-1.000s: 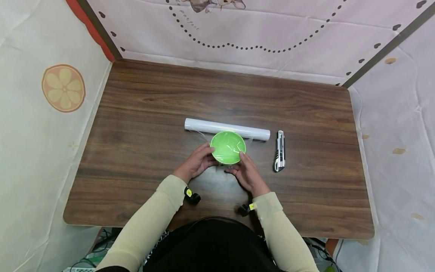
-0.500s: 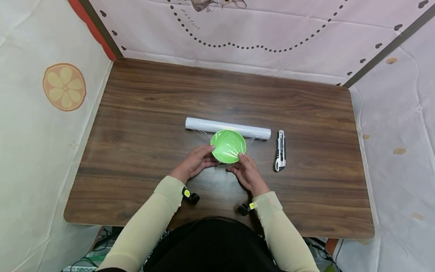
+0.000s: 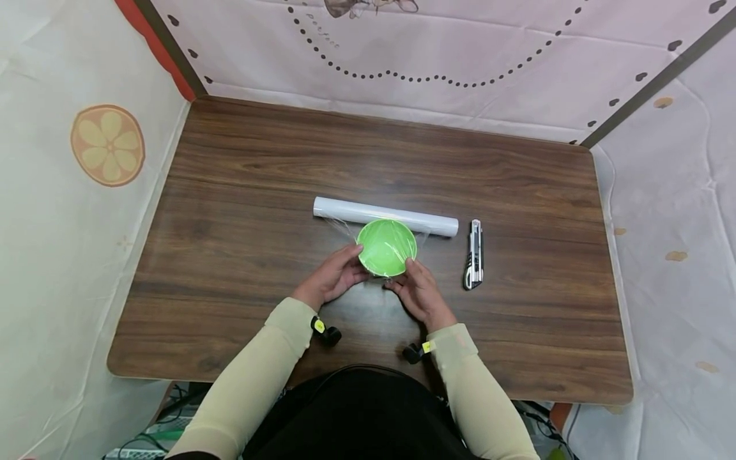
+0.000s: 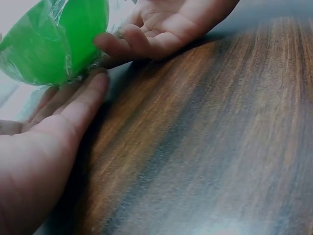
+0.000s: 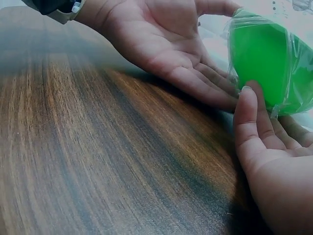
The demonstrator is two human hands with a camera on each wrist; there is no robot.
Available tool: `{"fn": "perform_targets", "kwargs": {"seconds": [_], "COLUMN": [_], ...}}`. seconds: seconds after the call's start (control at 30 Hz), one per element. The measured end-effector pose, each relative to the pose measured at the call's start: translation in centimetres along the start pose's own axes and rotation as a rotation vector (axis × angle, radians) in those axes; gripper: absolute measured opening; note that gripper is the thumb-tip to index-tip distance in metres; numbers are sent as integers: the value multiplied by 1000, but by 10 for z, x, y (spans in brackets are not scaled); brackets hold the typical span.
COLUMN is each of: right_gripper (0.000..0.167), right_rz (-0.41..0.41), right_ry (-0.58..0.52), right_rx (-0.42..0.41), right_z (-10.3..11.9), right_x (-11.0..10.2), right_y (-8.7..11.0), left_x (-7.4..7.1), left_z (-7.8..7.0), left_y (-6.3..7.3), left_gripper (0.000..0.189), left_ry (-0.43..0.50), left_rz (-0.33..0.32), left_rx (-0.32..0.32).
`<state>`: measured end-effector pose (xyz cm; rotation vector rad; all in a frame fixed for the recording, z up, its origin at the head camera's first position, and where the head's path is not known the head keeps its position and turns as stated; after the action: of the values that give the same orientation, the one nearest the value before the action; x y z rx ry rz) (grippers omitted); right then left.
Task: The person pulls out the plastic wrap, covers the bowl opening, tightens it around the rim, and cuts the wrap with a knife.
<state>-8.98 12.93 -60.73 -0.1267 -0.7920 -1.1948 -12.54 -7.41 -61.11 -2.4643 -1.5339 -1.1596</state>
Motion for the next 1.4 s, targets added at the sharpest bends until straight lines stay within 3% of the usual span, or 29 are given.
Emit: {"fn": "perform_targets", "kwargs": {"seconds": [0.3,0.7,1.13,1.23,1.4], "right_gripper": [42,41,42,45,53], "right_rz": [-22,-107,-5,-48,-193], "right_ry": [24,53,-74,-57,32], "right_rx": [-6,17,28,20,17], "right_z": [1,4,-3,-4,-4], "right_x": [3,4,0,1,3], "right_y": [0,3,3,1,-2], "left_x": [-3,-5,-1,0,1], "left_z": [3,4,5,4,4], "left_y": [0,5,5,5,5], "left_gripper": [56,55,50,47,43], "left_ry": [24,33,68,84,93], "left_rz": [-40,-55,-58,-69,-70], "left_rx": [73,89,92,88,78]}}
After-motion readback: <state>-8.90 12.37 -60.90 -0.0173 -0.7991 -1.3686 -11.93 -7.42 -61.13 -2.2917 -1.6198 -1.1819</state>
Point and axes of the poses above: each hand's wrist, its own y-axis away from the middle knuckle, its own x-axis out of the palm, z = x × y, the point moved 1 cm from there along -y, towards the middle knuckle, and after that the axes turned 3 degrees about x, right-handed, at the moved point
